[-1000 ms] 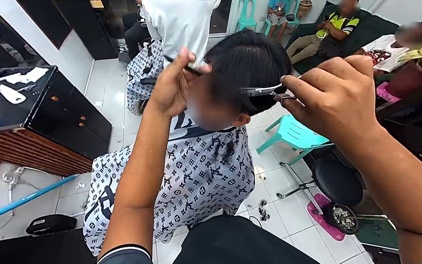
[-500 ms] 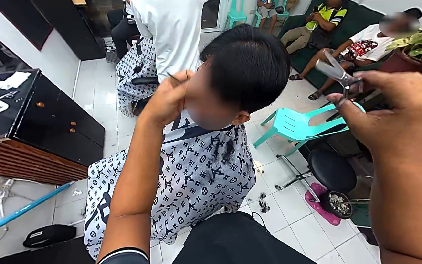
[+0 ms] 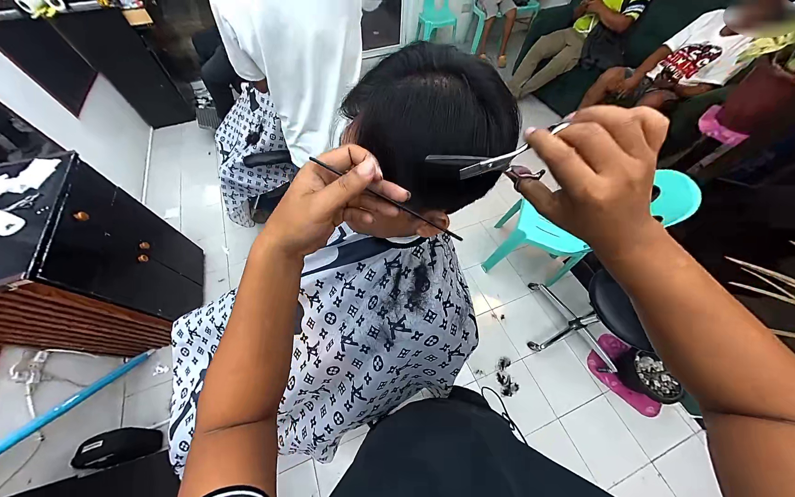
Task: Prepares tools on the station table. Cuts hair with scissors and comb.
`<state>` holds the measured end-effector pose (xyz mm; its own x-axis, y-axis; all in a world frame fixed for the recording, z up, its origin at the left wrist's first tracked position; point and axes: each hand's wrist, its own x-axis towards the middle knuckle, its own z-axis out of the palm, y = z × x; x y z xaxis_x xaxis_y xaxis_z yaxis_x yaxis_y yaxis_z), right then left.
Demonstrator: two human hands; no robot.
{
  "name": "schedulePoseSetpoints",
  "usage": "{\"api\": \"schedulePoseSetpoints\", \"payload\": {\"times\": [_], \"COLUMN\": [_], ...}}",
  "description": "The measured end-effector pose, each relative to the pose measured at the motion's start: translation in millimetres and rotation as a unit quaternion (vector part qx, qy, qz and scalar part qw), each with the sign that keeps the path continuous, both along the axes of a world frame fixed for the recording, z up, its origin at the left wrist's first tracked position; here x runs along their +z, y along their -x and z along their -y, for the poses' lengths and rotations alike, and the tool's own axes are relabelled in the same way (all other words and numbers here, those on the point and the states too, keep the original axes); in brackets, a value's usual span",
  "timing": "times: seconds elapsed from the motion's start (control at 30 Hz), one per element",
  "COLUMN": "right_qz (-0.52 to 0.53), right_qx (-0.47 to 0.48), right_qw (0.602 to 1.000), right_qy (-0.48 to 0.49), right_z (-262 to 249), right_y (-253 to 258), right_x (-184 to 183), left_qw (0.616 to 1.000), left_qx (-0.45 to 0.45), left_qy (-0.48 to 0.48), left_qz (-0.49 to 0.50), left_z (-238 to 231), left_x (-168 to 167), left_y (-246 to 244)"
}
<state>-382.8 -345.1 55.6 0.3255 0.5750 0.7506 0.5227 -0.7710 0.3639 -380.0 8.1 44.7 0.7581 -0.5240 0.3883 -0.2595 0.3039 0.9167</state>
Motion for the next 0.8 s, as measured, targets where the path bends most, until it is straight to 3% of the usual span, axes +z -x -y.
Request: {"api": "schedulePoseSetpoints", "payload": {"times": [0.07,0.2,0.3,0.47,0.57,0.7,0.8], "right_qz": [0.018,0.001,-0.017,0.015,0.001,0.001,-0.001], "right_qx": [0.048,0.107,0.128,0.094,0.128,0.221,0.290], "right_qw": [0.999,0.994,0.991,0.989,0.984,0.968,0.950], "right_qy": [0.001,0.003,-0.028,-0.116,-0.123,-0.119,-0.118], "right_z": [4.7,24.6,55.0,96.2,81.5,54.3,56.7], "right_y": [-2.0,-11.0,-26.2,-75.6,-98.9,-103.1,-103.3], "right_x": [-7.8,-15.5,-18.4,-27.2,-33.1,-44.6,-61.7], "left_qw": [0.999,0.982,0.972,0.979,0.981,0.953,0.923], "left_qx": [0.017,0.165,0.228,0.183,0.189,0.277,0.378], "left_qy": [0.028,0.085,-0.002,-0.084,-0.011,0.116,0.061], "left_qz": [0.016,-0.043,-0.051,0.036,0.042,0.047,0.019], "left_z": [11.1,51.5,68.8,67.2,78.8,115.0,137.1], "left_x": [13.6,36.8,19.5,-15.0,3.4,31.8,26.6], "left_y": [2.2,7.0,19.4,50.1,55.8,50.4,47.3]}}
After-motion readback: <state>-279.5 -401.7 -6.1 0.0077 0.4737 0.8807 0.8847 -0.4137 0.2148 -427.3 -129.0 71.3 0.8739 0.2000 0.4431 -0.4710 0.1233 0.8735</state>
